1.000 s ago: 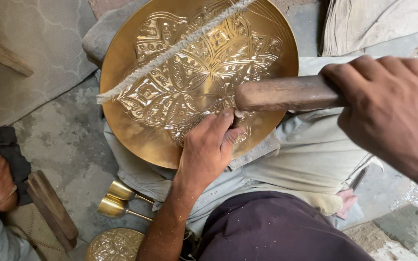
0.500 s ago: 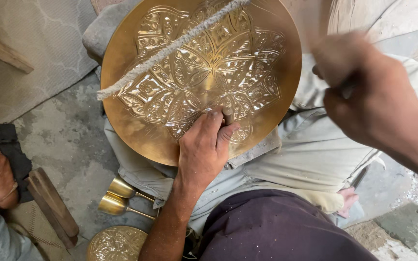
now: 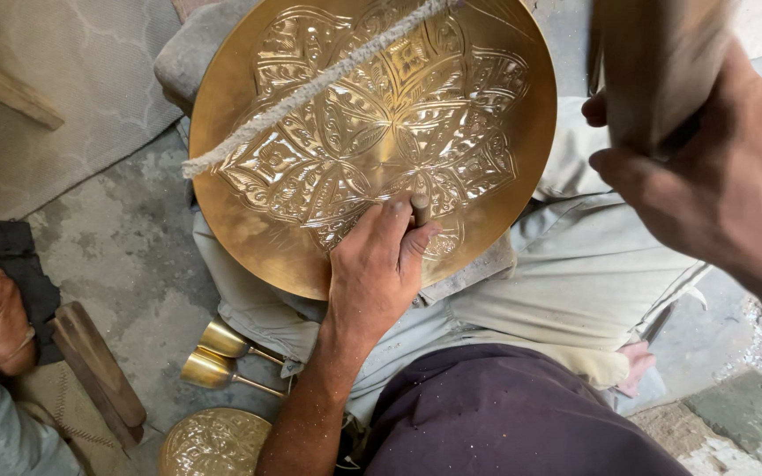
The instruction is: The person sits on the floor with a large engraved brass plate resting on their lap. They hold a small punch against the plate's floral pattern with one hand and strike it repeatedly with a wooden mallet held in the other hand, repositioning the punch across different areas of the design to emboss the metal.
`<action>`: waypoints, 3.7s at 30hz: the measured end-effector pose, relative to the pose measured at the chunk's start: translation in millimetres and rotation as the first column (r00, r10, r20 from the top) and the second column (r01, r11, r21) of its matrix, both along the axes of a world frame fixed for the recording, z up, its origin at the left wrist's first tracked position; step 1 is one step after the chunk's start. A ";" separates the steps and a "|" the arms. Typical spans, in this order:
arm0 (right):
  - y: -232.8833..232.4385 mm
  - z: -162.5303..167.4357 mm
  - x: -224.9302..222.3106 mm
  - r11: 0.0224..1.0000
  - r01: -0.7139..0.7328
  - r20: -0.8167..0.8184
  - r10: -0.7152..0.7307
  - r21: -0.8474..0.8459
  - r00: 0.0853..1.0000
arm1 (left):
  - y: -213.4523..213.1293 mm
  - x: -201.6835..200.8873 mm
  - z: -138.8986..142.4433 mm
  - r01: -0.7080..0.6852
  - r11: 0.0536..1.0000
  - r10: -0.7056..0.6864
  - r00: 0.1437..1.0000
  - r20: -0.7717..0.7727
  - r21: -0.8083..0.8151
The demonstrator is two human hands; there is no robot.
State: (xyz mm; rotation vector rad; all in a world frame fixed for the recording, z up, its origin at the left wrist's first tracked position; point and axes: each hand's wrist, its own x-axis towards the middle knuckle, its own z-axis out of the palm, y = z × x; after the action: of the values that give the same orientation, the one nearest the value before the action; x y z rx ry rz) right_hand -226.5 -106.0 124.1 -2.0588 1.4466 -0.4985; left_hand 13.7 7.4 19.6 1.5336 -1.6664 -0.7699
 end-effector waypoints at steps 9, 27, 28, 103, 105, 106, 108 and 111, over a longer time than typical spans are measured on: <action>7.3 -6.3 -8.4 0.966 -0.221 -0.596 0.100 -0.133 0.797 | 0.4 0.2 0.2 0.002 1.000 -0.001 1.000 -0.010 0.020; 55.2 -6.2 -47.1 0.954 -0.097 -0.500 -0.060 -0.282 0.864 | 23.1 14.6 22.3 -0.119 0.985 0.102 0.985 -0.138 -0.122; 60.1 -14.4 -57.3 0.962 0.044 -0.449 -0.166 -0.269 0.878 | 33.6 19.7 30.9 -0.178 0.981 0.156 0.960 -0.235 -0.079; -1.5 6.3 4.1 0.979 -0.081 0.308 0.021 0.185 0.951 | 20.6 -10.5 11.2 -0.148 0.988 0.151 0.986 0.070 -0.047; -1.0 3.6 2.1 0.941 -0.274 -0.185 0.239 -0.197 0.953 | 20.0 -10.4 11.0 -0.142 0.986 0.146 0.988 0.040 -0.088; -1.2 2.2 1.0 0.844 -0.419 -0.445 0.251 -0.334 0.860 | 18.0 -10.4 10.2 -0.135 0.987 0.139 0.989 0.045 -0.086; -1.1 -0.6 -1.6 0.925 -0.288 -0.245 0.227 -0.249 0.942 | 18.7 -10.9 10.2 -0.134 0.989 0.137 0.989 0.056 -0.058; -0.4 -5.9 -2.6 0.976 -0.210 0.122 0.217 -0.064 0.969 | 19.8 -11.1 10.4 -0.143 0.988 0.144 0.989 0.021 -0.053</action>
State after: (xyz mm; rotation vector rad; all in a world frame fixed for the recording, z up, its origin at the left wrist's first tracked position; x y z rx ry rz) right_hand -229.1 -106.5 118.2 -2.1495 1.1328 -0.5719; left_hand 2.5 27.2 30.0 1.6127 -1.5620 -0.6302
